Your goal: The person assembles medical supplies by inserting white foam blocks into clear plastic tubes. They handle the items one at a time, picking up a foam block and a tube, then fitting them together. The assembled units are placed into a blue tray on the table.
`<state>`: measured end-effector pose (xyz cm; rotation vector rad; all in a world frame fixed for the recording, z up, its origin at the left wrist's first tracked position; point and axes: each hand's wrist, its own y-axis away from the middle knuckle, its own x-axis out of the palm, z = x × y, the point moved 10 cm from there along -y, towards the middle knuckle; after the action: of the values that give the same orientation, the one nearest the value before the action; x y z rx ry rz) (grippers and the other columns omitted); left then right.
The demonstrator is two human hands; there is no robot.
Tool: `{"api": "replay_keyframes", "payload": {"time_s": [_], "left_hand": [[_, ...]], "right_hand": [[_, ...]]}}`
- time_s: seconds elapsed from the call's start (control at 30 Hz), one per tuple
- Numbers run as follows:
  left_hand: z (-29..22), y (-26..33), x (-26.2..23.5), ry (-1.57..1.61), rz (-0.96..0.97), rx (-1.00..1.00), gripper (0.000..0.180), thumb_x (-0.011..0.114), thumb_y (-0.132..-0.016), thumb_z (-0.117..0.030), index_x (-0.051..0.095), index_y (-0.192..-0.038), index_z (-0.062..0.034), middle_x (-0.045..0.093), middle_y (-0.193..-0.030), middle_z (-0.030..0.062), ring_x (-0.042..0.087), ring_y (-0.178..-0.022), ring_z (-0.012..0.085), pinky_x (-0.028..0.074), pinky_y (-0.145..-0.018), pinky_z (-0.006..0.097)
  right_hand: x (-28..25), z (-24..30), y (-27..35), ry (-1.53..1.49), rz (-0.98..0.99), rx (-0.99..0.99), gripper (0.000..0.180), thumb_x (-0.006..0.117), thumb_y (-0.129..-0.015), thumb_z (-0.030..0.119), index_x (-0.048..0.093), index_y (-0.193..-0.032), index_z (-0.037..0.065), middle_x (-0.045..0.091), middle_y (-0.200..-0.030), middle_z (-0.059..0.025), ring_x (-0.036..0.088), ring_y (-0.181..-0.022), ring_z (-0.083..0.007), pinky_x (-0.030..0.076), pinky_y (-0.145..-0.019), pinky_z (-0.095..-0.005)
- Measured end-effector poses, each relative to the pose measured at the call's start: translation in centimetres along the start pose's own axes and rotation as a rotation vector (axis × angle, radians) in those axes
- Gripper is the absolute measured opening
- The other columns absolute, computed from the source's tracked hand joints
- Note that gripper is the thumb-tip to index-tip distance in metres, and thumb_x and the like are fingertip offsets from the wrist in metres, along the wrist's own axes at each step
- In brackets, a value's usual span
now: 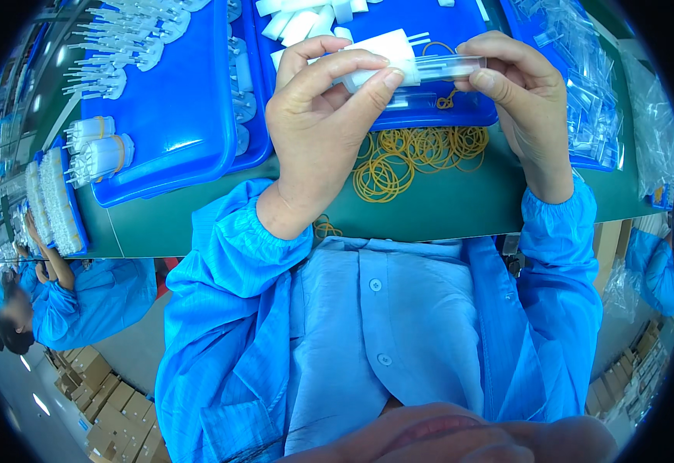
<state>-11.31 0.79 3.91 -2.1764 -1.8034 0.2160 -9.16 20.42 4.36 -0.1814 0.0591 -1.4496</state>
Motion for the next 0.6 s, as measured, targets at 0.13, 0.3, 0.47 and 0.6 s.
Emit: {"api": "replay_keyframes", "payload": {"time_s": [0.13, 0.3, 0.47, 0.6], "left_hand": [[-0.5, 0.1, 0.3, -0.042, 0.02, 0.051, 0.017, 0.075, -0.081, 0.001, 0.071, -0.097, -0.0023, 0.053, -0.114, 0.0073, 0.058, -0.093, 0.0124, 0.047, -0.072, 0.023], [0.1, 0.1, 0.3, 0.026, 0.014, 0.018, 0.017, 0.074, -0.081, 0.002, 0.07, -0.098, -0.0017, 0.053, -0.114, 0.0076, 0.058, -0.097, 0.0136, 0.048, -0.077, 0.024], [0.3, 0.2, 0.7, 0.109, 0.05, 0.02, 0.025, 0.072, -0.082, 0.004, 0.061, -0.104, -0.0009, 0.052, -0.115, 0.0089, 0.06, -0.103, 0.0183, 0.051, -0.085, 0.028], [0.9, 0.5, 1.4, 0.32, 0.044, -0.104, 0.028, 0.07, -0.084, 0.006, 0.051, -0.102, -0.0029, 0.051, -0.115, 0.0101, 0.06, -0.106, 0.0205, 0.053, -0.087, 0.029]], "right_hand": [[-0.4, -0.3, 0.0, -0.032, -0.034, 0.012, 0.022, 0.066, -0.088, 0.004, 0.064, -0.11, 0.0, 0.061, -0.112, -0.0145, 0.065, -0.095, -0.0215, 0.056, -0.084, -0.0324], [-0.3, 0.3, 0.0, 0.022, -0.016, -0.138, 0.025, 0.065, -0.09, 0.006, 0.062, -0.114, 0.0, 0.065, -0.108, -0.0133, 0.066, -0.096, -0.02, 0.055, -0.084, -0.031], [-1.7, -0.5, 0.0, -0.016, -0.123, -0.041, 0.029, 0.064, -0.09, 0.004, 0.058, -0.119, 0.001, 0.065, -0.111, -0.0156, 0.066, -0.095, -0.0196, 0.055, -0.083, -0.0303], [-1.5, 0.5, 0.0, 0.057, -0.133, -0.147, 0.024, 0.065, -0.09, 0.005, 0.06, -0.113, 0.001, 0.066, -0.112, -0.0167, 0.066, -0.094, -0.0187, 0.055, -0.082, -0.0295]]}}
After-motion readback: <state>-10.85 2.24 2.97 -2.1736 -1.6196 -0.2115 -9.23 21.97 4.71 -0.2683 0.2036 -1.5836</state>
